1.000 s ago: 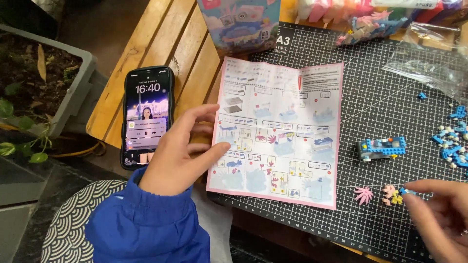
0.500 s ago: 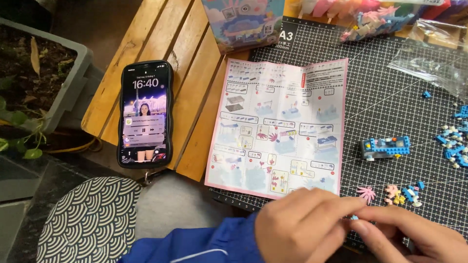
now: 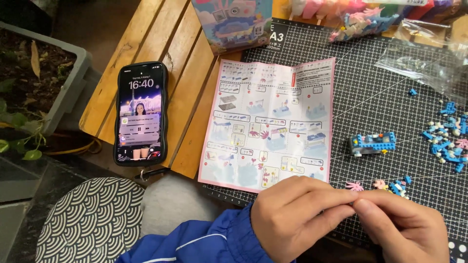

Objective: Assembling a miniature model using small plastic building blocks while following a printed instruction sheet.

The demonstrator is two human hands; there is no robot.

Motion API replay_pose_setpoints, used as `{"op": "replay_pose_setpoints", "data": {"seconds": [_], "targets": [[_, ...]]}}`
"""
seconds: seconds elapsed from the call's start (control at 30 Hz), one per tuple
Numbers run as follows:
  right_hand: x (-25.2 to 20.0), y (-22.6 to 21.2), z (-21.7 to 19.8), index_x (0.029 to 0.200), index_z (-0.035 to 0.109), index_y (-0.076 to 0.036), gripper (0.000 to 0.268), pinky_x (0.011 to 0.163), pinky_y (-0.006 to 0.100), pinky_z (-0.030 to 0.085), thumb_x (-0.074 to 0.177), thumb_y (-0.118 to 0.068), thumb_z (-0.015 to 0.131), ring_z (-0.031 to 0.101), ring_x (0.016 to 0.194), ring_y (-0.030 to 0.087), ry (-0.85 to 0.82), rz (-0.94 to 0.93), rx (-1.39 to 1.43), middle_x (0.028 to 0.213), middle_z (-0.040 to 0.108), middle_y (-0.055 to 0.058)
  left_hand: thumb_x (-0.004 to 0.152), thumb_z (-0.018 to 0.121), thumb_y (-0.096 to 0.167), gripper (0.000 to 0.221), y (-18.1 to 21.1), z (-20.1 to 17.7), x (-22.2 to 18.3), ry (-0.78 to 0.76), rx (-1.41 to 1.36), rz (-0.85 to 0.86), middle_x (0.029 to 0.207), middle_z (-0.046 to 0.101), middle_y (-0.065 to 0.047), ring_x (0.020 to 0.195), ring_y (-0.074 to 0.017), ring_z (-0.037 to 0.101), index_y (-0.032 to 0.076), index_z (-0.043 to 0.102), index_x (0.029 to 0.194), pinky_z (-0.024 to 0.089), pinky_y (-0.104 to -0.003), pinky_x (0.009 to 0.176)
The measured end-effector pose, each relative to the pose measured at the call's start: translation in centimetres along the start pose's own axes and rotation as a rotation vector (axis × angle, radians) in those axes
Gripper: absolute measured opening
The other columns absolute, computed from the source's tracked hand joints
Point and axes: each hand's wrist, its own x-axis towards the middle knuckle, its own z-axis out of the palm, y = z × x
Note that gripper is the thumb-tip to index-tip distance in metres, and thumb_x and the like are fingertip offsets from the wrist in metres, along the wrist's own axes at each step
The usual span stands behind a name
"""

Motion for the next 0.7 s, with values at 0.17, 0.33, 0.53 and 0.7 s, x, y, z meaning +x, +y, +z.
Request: {"op": "replay_pose_setpoints", "data": {"seconds": [0.17, 0.33, 0.53, 0.7], "targets": [[0.5, 0.4, 0.0, 0.089, 0.076, 0.008, 0.020, 0.048, 0.027, 0.029, 0.086, -0.004, 0.061, 0.035, 0.047, 0.017, -0.022, -0.053, -0.006, 0.046, 0.041, 0.012, 0.097, 0.067, 0.007, 0.014, -0.2, 0.4, 0.4, 0.054, -0.037, -0.033, 0.100, 0.068, -0.009, 0.086, -0.0213, 0.069, 0.007, 0.065, 0.111, 0.057, -0.030, 0.081], [0.8, 0.3, -0.2, 0.086, 0.080, 0.005, 0.017, 0.041, 0.032, 0.035, 0.081, -0.003, 0.066, 0.046, 0.043, 0.021, 0.011, 0.007, -0.153, 0.047, 0.059, 0.019, 0.097, 0.067, 0.009, 0.014, -0.4, 0.4, 0.4, 0.048, -0.014, -0.058, 0.101, 0.065, -0.009, 0.089, -0.0207, 0.068, 0.009, 0.066, 0.112, 0.058, -0.030, 0.085], [1.2, 1.2, -0.4, 0.087, 0.078, 0.008, 0.015, 0.052, 0.029, 0.041, 0.079, 0.003, 0.067, 0.055, 0.056, 0.021, -0.039, 0.001, -0.043, 0.065, 0.071, 0.018, 0.098, 0.068, 0.011, 0.013, -0.8, 0.6, 0.1, 0.086, 0.003, -0.099, 0.100, 0.064, -0.006, 0.086, -0.0178, 0.067, 0.013, 0.068, 0.111, 0.056, -0.027, 0.079], [1.6, 2.3, -0.8, 0.090, 0.076, 0.009, 0.015, 0.061, 0.028, 0.044, 0.077, 0.009, 0.068, 0.061, 0.066, 0.020, -0.081, 0.004, 0.054, 0.073, 0.069, 0.017, 0.096, 0.071, 0.008, 0.016, -0.8, 0.4, 0.0, 0.114, -0.002, -0.100, 0.098, 0.063, -0.005, 0.083, -0.0154, 0.066, 0.013, 0.068, 0.111, 0.056, -0.025, 0.077]]}}
